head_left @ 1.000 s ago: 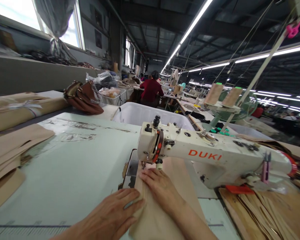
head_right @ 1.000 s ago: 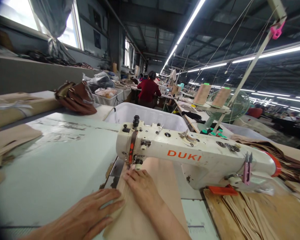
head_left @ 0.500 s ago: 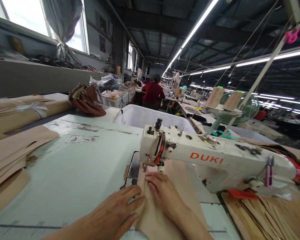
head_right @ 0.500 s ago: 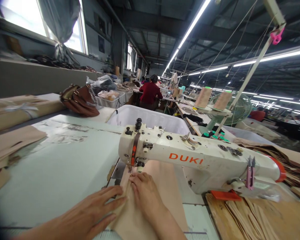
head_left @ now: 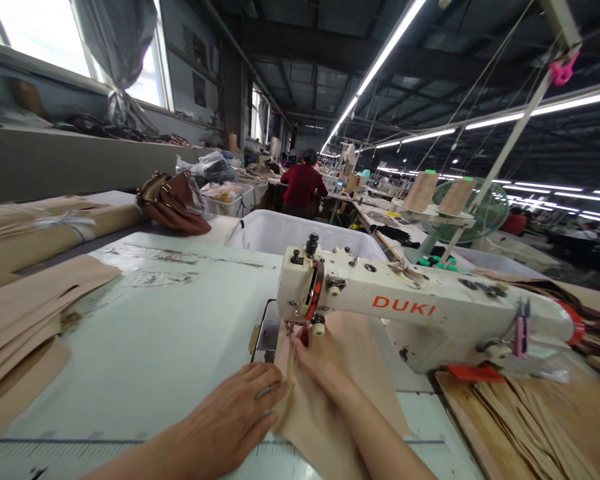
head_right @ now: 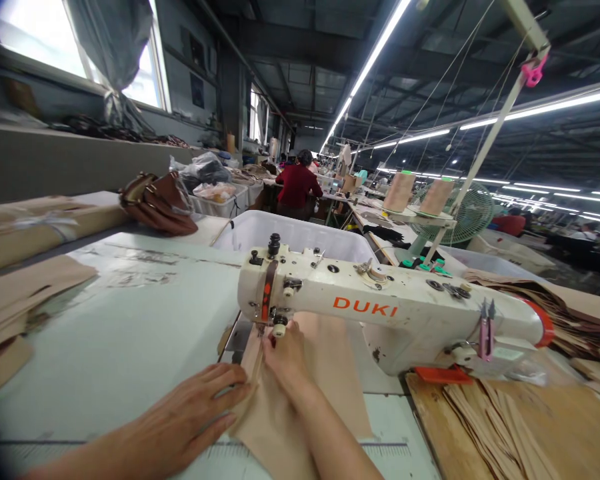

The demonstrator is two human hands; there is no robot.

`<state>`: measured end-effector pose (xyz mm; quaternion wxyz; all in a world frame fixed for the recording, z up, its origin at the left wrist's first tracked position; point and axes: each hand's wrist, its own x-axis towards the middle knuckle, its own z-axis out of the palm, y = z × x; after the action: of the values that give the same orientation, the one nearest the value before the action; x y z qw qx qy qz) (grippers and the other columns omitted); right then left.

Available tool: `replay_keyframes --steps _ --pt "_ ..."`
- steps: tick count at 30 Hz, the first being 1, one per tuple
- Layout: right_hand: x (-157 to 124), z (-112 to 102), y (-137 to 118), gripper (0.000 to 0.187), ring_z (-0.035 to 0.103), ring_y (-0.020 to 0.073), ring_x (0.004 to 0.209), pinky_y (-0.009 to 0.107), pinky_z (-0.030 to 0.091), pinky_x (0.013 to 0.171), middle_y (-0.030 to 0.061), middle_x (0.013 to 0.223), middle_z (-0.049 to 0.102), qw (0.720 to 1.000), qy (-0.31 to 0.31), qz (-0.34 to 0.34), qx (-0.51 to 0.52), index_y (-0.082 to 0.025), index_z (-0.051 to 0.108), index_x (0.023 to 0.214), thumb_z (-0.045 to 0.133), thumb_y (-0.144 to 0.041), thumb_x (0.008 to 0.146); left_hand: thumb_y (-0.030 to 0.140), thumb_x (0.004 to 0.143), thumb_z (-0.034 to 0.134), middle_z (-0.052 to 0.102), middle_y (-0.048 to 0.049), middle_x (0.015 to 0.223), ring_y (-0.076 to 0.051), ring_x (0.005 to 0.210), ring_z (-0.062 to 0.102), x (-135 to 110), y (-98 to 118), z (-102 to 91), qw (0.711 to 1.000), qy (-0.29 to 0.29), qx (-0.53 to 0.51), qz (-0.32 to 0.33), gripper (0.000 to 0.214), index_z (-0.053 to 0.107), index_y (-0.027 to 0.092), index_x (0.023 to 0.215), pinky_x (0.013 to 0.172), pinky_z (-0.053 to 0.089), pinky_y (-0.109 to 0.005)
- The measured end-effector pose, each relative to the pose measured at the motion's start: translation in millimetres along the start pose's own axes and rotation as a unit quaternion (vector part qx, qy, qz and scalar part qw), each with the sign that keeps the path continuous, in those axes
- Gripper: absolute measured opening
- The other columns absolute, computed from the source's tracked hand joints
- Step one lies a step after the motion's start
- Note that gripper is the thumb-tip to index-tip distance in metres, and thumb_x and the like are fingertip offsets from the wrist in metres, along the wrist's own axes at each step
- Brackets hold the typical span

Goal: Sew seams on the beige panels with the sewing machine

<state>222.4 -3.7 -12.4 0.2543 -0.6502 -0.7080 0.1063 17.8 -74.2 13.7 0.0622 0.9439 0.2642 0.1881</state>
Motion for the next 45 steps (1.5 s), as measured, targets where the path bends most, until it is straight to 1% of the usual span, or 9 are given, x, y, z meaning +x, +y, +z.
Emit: replay_keyframes --steps 5,10,15,20,23,29,34,39,45 --pt "9 -6 1 0.019 0.065 0.0233 0.098 0.033 0.051 0.085 0.0098 0.105 0.068 1.000 0.020 -0.007 0.005 -0.019 0.068 0.104 0.054 -0.019 0.092 0.016 0.096 0.050 0.054 -0.0077 0.138 -0.025 0.128 0.050 -9 -6 10.5 1.000 -0.009 -0.011 0.003 0.045 0.048 0.027 0.140 0.111 0.042 -0.041" --pt "-40 -23 1 0.018 0.061 0.0221 0.106 0.036 0.047 0.098 0.0082 0.113 0.066 0.994 -0.006 -0.106 0.010 -0.019 0.068 0.104 0.060 -0.014 0.088 0.014 0.095 0.050 0.051 -0.0066 0.142 -0.024 0.128 0.051 -15 -6 15.3 1.000 0.014 -0.016 -0.012 0.048 0.049 0.030 0.140 0.109 0.045 -0.035" --pt "-74 -16 11 0.039 0.051 0.0213 0.128 0.052 0.027 0.117 0.0063 0.133 0.060 0.977 -0.021 -0.211 -0.029 -0.020 0.060 0.127 0.048 -0.005 0.093 0.014 0.091 0.055 0.053 -0.0069 0.140 -0.026 0.128 0.051 -8 -8 8.5 1.000 0.012 -0.021 -0.008 0.051 0.049 0.029 0.139 0.110 0.044 -0.038" --pt "-59 -15 18 0.048 0.047 0.0223 0.133 0.055 0.026 0.118 0.0047 0.140 0.055 0.974 -0.045 -0.213 -0.069 -0.021 0.054 0.137 0.044 -0.003 0.094 0.016 0.090 0.056 0.055 -0.0072 0.136 -0.027 0.126 0.052 3 -18 4.5 0.999 -0.018 -0.028 -0.014 0.050 0.051 0.029 0.138 0.108 0.046 -0.041" --pt "-51 -22 18 0.049 0.049 0.0236 0.131 0.055 0.030 0.116 0.0041 0.140 0.055 0.972 -0.050 -0.219 -0.072 -0.024 0.054 0.137 0.047 -0.004 0.093 0.021 0.091 0.059 0.054 -0.0074 0.139 -0.029 0.129 0.051 5 -26 7.4 1.000 -0.006 -0.026 -0.014 0.049 0.051 0.029 0.139 0.109 0.046 -0.042" --pt "-46 -29 17 0.043 0.056 0.0191 0.124 0.047 0.035 0.115 0.0046 0.129 0.063 0.965 -0.058 -0.255 -0.033 -0.025 0.063 0.124 0.051 0.000 0.090 0.027 0.089 0.063 0.052 -0.0080 0.142 -0.031 0.130 0.050 11 -39 8.9 1.000 -0.007 -0.020 -0.003 0.057 0.047 0.029 0.143 0.111 0.042 -0.047" --pt "-36 -30 24 0.043 0.058 0.0161 0.120 0.044 0.032 0.117 0.0034 0.130 0.063 0.961 -0.077 -0.264 -0.014 -0.027 0.062 0.128 0.051 -0.004 0.094 0.029 0.087 0.064 0.046 -0.0099 0.149 -0.035 0.134 0.046 17 -49 10.6 0.999 -0.035 -0.004 -0.010 0.064 0.042 0.028 0.148 0.112 0.039 -0.053" --pt "-25 -30 32 0.037 0.057 0.0201 0.122 0.043 0.036 0.115 0.0036 0.131 0.062 0.962 -0.070 -0.264 0.002 -0.027 0.063 0.128 0.050 -0.012 0.097 0.038 0.089 0.064 0.046 -0.0111 0.149 -0.033 0.136 0.044 23 -60 11.6 0.999 -0.036 -0.019 -0.006 0.065 0.041 0.027 0.148 0.115 0.036 -0.052" --pt "-21 -30 37 0.042 0.055 0.0215 0.123 0.045 0.037 0.114 0.0013 0.134 0.059 0.963 -0.067 -0.261 -0.003 -0.033 0.058 0.134 0.049 -0.014 0.098 0.031 0.086 0.065 0.051 -0.0096 0.142 -0.028 0.132 0.047 36 -59 -0.2 0.998 -0.037 -0.041 0.006 0.065 0.042 0.023 0.146 0.120 0.027 -0.047"
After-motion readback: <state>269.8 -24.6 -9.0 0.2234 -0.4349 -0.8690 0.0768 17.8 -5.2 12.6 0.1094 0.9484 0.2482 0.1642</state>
